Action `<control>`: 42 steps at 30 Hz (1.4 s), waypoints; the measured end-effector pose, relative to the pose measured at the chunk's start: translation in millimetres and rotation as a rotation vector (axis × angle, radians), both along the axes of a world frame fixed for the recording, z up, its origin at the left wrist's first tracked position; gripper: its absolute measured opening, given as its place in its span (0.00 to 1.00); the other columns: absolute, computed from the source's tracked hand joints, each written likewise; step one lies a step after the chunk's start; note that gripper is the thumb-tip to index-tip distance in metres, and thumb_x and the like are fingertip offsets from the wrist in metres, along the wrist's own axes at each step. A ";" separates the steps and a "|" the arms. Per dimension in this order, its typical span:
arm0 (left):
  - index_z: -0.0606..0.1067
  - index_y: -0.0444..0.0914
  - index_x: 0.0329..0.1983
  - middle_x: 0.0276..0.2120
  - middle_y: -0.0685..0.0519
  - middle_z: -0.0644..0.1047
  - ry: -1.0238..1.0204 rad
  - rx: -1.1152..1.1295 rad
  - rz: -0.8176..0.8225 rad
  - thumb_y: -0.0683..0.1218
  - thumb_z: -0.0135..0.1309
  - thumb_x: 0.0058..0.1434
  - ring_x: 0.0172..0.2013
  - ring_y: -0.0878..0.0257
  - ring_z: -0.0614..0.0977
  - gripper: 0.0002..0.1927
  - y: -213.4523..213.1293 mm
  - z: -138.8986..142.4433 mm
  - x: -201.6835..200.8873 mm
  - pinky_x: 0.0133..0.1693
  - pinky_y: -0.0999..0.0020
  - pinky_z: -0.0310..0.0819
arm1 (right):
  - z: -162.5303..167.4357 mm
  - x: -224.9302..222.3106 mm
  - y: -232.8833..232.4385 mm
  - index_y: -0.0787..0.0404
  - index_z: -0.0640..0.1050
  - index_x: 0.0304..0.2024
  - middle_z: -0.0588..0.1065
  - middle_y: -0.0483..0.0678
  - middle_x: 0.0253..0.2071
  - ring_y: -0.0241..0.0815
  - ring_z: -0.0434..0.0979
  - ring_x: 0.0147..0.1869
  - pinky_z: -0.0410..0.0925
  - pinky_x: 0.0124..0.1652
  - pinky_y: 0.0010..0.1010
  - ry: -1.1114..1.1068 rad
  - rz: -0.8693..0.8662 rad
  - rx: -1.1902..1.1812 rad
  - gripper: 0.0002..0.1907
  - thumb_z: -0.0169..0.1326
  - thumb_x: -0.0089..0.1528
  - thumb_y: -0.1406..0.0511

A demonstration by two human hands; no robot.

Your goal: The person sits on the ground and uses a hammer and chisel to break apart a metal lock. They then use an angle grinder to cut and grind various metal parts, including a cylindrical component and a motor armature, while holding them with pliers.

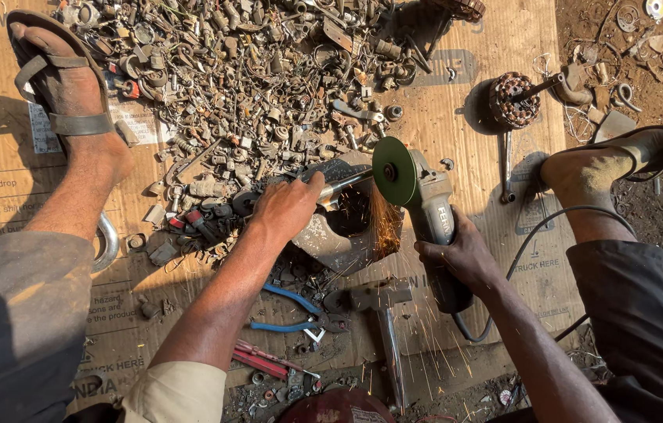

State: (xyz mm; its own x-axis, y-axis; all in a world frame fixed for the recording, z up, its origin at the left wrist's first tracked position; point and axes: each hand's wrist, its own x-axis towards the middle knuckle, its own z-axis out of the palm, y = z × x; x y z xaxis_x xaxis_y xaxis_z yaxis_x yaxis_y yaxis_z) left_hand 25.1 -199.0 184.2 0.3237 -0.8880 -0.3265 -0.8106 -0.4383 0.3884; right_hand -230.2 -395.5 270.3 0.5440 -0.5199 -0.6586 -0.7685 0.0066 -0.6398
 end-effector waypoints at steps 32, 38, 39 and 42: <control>0.68 0.34 0.54 0.23 0.51 0.72 0.026 -0.021 0.189 0.45 0.38 0.78 0.20 0.61 0.74 0.11 58.9 -12.8 -13.1 0.21 0.58 0.70 | 17.5 -9.3 19.9 0.66 0.69 0.58 0.78 0.58 0.38 0.49 0.84 0.38 0.81 0.37 0.41 -0.164 -0.089 0.078 0.37 0.68 0.50 0.62; 0.69 0.30 0.59 0.20 0.49 0.75 -0.251 -0.148 0.116 0.47 0.39 0.75 0.17 0.61 0.73 0.17 49.0 -46.5 -25.9 0.21 0.59 0.68 | 8.0 5.8 31.7 0.64 0.67 0.63 0.79 0.59 0.39 0.50 0.84 0.37 0.81 0.36 0.44 -0.066 -0.043 0.053 0.41 0.68 0.50 0.61; 0.69 0.30 0.59 0.21 0.48 0.75 -0.243 -0.124 0.109 0.46 0.39 0.75 0.16 0.61 0.73 0.17 48.9 -48.0 -26.8 0.21 0.59 0.68 | 6.4 8.1 31.1 0.63 0.67 0.63 0.79 0.59 0.39 0.50 0.84 0.37 0.80 0.36 0.45 -0.039 -0.049 0.049 0.42 0.67 0.50 0.61; 0.69 0.31 0.59 0.25 0.43 0.77 -0.362 -0.120 0.086 0.45 0.40 0.72 0.15 0.61 0.74 0.18 46.2 -44.4 -24.3 0.21 0.61 0.69 | 1.9 12.8 31.3 0.62 0.68 0.63 0.80 0.58 0.40 0.49 0.85 0.36 0.81 0.38 0.41 -0.103 -0.001 0.039 0.42 0.68 0.49 0.61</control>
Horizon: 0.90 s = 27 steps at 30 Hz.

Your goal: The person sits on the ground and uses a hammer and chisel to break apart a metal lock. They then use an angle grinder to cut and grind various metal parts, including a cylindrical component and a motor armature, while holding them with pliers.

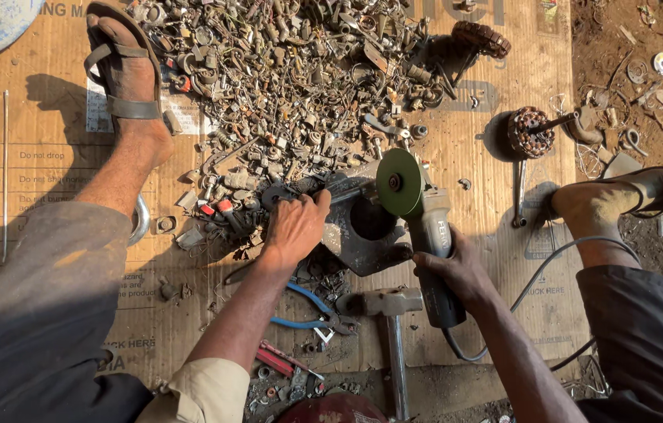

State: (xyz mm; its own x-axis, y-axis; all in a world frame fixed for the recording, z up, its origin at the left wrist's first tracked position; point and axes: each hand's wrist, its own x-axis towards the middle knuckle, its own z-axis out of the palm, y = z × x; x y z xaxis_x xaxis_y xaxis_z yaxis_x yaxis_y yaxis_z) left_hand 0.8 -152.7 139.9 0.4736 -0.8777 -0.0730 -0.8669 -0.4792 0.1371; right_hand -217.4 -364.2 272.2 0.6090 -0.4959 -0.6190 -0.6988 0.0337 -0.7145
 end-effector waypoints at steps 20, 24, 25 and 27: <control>0.69 0.34 0.51 0.22 0.44 0.78 0.036 0.127 0.034 0.40 0.42 0.71 0.15 0.64 0.75 0.09 -5.2 18.5 -3.1 0.20 0.63 0.67 | -5.7 -2.9 -1.0 0.65 0.69 0.58 0.79 0.59 0.38 0.48 0.85 0.35 0.82 0.38 0.41 0.035 0.089 -0.080 0.37 0.68 0.50 0.60; 0.68 0.32 0.55 0.23 0.40 0.78 0.004 0.030 0.021 0.42 0.41 0.70 0.13 0.64 0.76 0.13 -4.8 16.7 -0.3 0.18 0.64 0.68 | -7.8 -9.8 -2.3 0.65 0.71 0.56 0.79 0.59 0.37 0.50 0.85 0.34 0.83 0.36 0.43 0.011 -0.007 0.057 0.37 0.69 0.48 0.60; 0.68 0.32 0.56 0.25 0.37 0.78 -0.040 -0.018 0.009 0.42 0.41 0.68 0.13 0.65 0.76 0.15 -4.7 16.3 1.2 0.17 0.65 0.68 | -9.3 -12.9 -2.7 0.65 0.70 0.56 0.79 0.58 0.37 0.49 0.85 0.34 0.82 0.35 0.43 -0.034 -0.088 0.144 0.36 0.68 0.48 0.60; 0.68 0.31 0.57 0.26 0.39 0.78 0.012 0.002 0.008 0.41 0.41 0.68 0.14 0.63 0.78 0.16 -2.1 16.9 1.5 0.18 0.63 0.69 | -11.8 -21.9 -4.7 0.65 0.68 0.55 0.78 0.56 0.39 0.47 0.84 0.35 0.80 0.34 0.43 -0.102 -0.251 0.321 0.35 0.66 0.49 0.60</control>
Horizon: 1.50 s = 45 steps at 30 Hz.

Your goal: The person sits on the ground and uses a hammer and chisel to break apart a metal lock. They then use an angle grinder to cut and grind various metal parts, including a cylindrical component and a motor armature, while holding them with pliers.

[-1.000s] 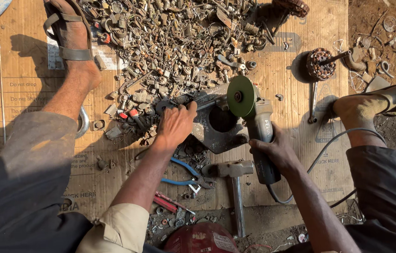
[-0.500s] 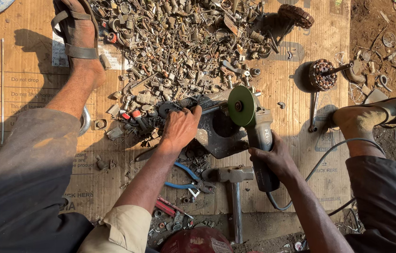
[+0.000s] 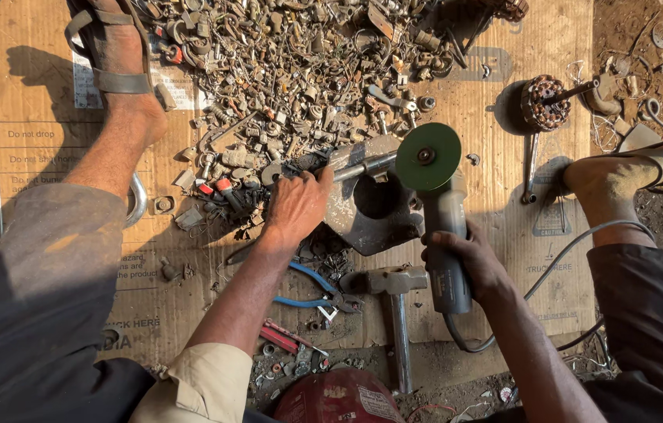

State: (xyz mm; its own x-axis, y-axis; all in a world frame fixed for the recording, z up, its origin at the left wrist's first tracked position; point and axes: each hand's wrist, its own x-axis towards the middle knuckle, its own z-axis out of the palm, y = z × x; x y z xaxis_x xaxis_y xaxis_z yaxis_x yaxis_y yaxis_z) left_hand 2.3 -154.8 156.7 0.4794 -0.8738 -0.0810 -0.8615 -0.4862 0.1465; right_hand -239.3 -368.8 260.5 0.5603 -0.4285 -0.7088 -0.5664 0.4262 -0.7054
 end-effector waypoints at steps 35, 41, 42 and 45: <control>0.72 0.33 0.45 0.31 0.32 0.81 0.395 0.178 0.115 0.48 0.45 0.69 0.35 0.36 0.84 0.13 4.8 51.4 13.3 0.42 0.36 0.74 | -4.5 -28.3 -29.8 0.72 0.70 0.52 0.76 0.56 0.39 0.45 0.81 0.37 0.79 0.36 0.37 -0.138 -0.382 0.176 0.29 0.62 0.58 0.58; 0.73 0.35 0.44 0.25 0.37 0.81 0.539 0.247 0.188 0.52 0.44 0.73 0.28 0.44 0.85 0.15 5.6 52.6 14.8 0.40 0.40 0.75 | -6.8 -26.8 -27.7 0.74 0.68 0.56 0.75 0.58 0.40 0.45 0.81 0.38 0.79 0.35 0.35 -0.104 -0.412 0.248 0.33 0.62 0.57 0.57; 0.73 0.34 0.45 0.24 0.38 0.81 0.520 0.237 0.170 0.50 0.45 0.71 0.27 0.46 0.85 0.14 5.5 51.9 15.2 0.38 0.42 0.76 | -7.2 -26.2 -26.9 0.73 0.67 0.57 0.75 0.57 0.41 0.44 0.82 0.39 0.80 0.36 0.35 -0.118 -0.444 0.259 0.34 0.62 0.57 0.58; 0.72 0.33 0.46 0.24 0.38 0.81 0.492 0.260 0.142 0.45 0.45 0.68 0.25 0.48 0.85 0.11 6.9 45.5 18.2 0.36 0.44 0.78 | -8.8 -24.7 -24.7 0.76 0.65 0.58 0.75 0.58 0.42 0.46 0.81 0.39 0.79 0.36 0.35 -0.153 -0.463 0.274 0.36 0.62 0.58 0.58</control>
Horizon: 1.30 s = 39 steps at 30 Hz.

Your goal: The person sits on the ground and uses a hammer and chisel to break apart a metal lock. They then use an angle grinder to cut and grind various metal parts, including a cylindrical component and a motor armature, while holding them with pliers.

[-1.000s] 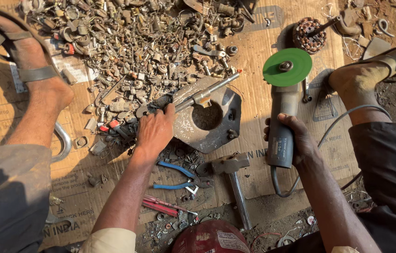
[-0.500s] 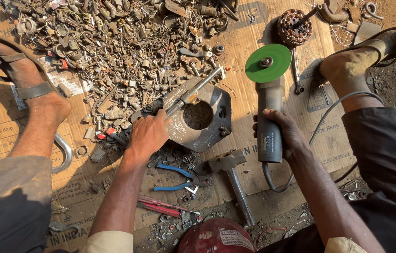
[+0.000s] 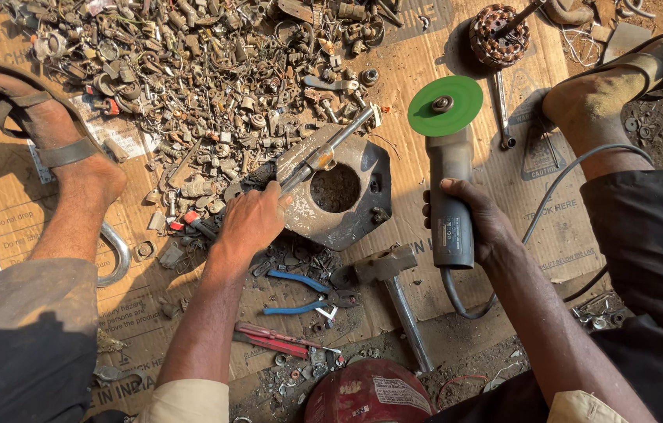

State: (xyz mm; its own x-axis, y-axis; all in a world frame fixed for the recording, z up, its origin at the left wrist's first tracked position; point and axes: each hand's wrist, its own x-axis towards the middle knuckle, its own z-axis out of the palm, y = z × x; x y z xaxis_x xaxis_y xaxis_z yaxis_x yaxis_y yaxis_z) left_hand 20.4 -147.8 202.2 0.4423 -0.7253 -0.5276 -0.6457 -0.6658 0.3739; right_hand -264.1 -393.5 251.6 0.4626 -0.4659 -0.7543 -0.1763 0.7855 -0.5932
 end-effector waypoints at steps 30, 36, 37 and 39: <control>0.66 0.40 0.67 0.69 0.42 0.65 -0.029 -0.861 -0.174 0.45 0.47 0.70 0.71 0.46 0.66 0.22 -217.3 176.8 -15.8 0.71 0.45 0.59 | 2.1 4.1 2.0 0.67 0.61 0.60 0.73 0.57 0.42 0.45 0.82 0.37 0.79 0.30 0.33 -0.143 -0.154 0.093 0.41 0.66 0.51 0.59; 0.77 0.42 0.53 0.58 0.47 0.76 0.121 -0.294 0.101 0.45 0.50 0.67 0.54 0.48 0.81 0.13 -149.1 70.3 -28.8 0.57 0.52 0.74 | -7.2 3.8 -10.4 0.71 0.64 0.57 0.73 0.56 0.42 0.44 0.82 0.37 0.79 0.30 0.33 -0.268 -0.239 0.127 0.39 0.66 0.53 0.58; 0.78 0.40 0.50 0.54 0.45 0.78 0.105 -0.319 0.043 0.44 0.52 0.65 0.53 0.47 0.81 0.11 -142.2 58.6 -30.3 0.56 0.53 0.74 | -8.1 2.6 -13.1 0.72 0.65 0.57 0.74 0.56 0.42 0.44 0.82 0.37 0.79 0.31 0.33 -0.271 -0.259 0.142 0.38 0.66 0.53 0.58; 0.80 0.38 0.45 0.48 0.44 0.82 0.101 -0.335 -0.034 0.44 0.55 0.63 0.51 0.47 0.82 0.10 -138.8 39.6 -33.8 0.54 0.54 0.75 | -5.6 -1.5 -19.6 0.75 0.68 0.57 0.75 0.56 0.42 0.43 0.83 0.38 0.80 0.34 0.33 -0.272 -0.293 0.180 0.37 0.66 0.54 0.58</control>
State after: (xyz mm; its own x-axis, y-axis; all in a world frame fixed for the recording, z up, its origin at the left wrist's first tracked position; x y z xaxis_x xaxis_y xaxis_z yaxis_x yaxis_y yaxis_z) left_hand -13.4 -286.6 241.8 0.3722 -0.8790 -0.2981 -0.6142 -0.4740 0.6309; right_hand -265.5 -413.1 246.1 0.5238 -0.4791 -0.7043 0.2134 0.8743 -0.4360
